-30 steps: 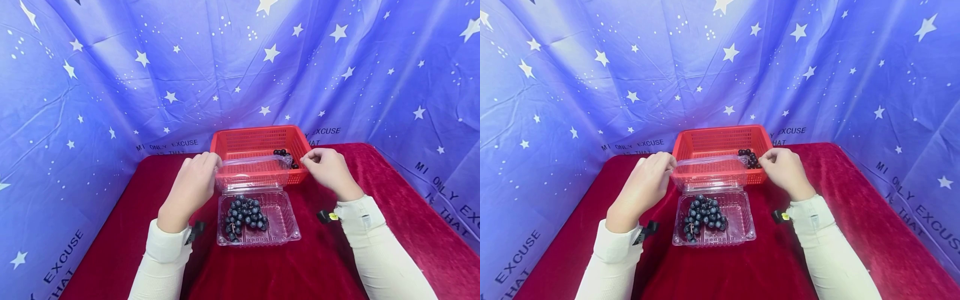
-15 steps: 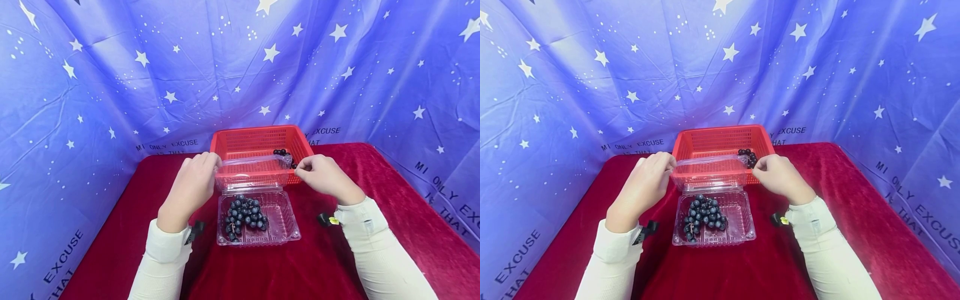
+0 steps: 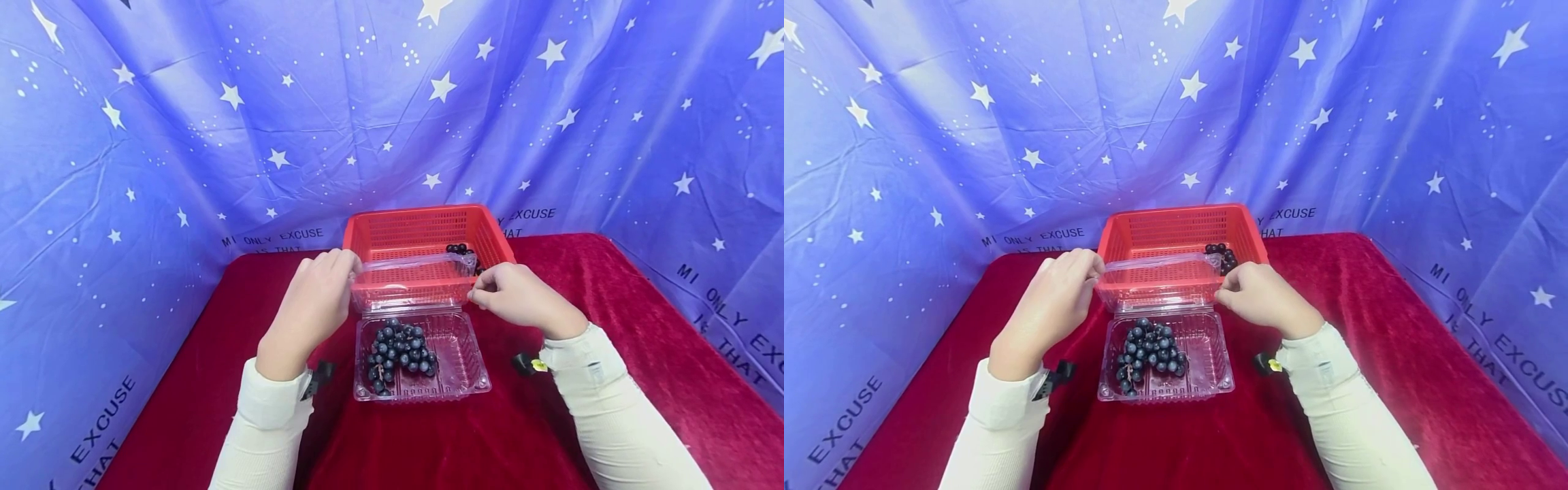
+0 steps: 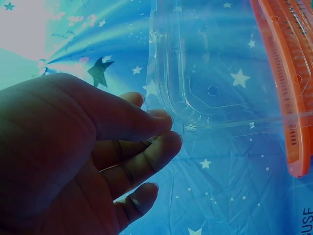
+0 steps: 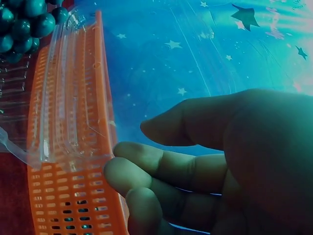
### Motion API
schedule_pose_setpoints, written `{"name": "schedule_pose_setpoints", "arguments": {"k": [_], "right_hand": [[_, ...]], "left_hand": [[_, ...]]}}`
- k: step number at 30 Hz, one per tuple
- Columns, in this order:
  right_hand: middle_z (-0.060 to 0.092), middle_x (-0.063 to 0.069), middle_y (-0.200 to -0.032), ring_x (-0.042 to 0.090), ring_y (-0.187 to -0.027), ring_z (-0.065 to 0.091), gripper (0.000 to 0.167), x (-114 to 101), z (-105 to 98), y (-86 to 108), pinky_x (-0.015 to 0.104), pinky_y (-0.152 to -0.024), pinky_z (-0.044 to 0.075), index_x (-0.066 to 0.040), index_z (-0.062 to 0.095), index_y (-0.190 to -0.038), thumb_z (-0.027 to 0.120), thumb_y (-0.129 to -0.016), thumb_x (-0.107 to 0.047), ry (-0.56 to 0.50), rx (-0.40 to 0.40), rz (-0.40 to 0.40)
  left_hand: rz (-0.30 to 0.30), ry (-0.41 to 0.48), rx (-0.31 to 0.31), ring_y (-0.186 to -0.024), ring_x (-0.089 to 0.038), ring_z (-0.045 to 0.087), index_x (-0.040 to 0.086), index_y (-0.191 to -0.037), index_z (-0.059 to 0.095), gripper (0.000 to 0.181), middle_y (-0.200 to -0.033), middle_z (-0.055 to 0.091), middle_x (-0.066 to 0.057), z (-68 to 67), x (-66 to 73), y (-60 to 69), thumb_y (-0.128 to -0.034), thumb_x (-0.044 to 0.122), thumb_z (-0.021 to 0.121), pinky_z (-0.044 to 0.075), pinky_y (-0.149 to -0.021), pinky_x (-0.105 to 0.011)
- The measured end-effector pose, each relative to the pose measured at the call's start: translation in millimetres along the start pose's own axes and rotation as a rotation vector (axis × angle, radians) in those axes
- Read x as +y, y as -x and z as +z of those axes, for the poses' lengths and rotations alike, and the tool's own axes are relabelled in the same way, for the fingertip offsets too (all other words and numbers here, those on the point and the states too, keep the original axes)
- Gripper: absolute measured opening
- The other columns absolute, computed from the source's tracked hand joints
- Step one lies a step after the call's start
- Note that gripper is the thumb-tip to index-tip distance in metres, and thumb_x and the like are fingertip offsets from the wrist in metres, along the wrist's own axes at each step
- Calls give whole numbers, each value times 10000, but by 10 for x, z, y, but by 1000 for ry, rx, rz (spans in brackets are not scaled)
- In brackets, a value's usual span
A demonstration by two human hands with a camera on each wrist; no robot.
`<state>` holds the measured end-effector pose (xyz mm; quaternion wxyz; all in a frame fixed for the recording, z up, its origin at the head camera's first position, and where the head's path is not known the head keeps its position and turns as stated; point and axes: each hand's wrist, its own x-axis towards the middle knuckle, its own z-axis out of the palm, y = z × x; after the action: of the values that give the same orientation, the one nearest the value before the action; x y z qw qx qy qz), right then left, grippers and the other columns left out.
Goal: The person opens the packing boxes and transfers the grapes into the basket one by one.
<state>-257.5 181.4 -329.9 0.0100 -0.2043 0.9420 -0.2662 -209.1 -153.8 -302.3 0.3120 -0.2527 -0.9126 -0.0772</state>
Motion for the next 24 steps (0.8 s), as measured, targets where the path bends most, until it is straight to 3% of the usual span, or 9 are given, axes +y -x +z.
{"name": "schedule_pose_setpoints", "arguments": {"k": [13,24], "right_hand": [[515,-71,-607,77,-528,391,150,-77,154,-15,277,-519,375,-134,792,-866,705,-941,-230,-4,-91,-54],[489,-90,-571,64,-494,402,149,-167,277,-12,259,-502,381,-202,747,-792,724,-938,-219,-30,-155,-89]], "left_hand": [[2,1,-3,-855,-274,656,94,-1042,601,194,-885,672,-63,7,-11,-1,-893,-7,673,482,-697,-397],[-3,7,-5,-842,-268,654,96,-1038,601,195,-881,672,-60,7,-14,0,-891,8,695,486,-699,-391]]}}
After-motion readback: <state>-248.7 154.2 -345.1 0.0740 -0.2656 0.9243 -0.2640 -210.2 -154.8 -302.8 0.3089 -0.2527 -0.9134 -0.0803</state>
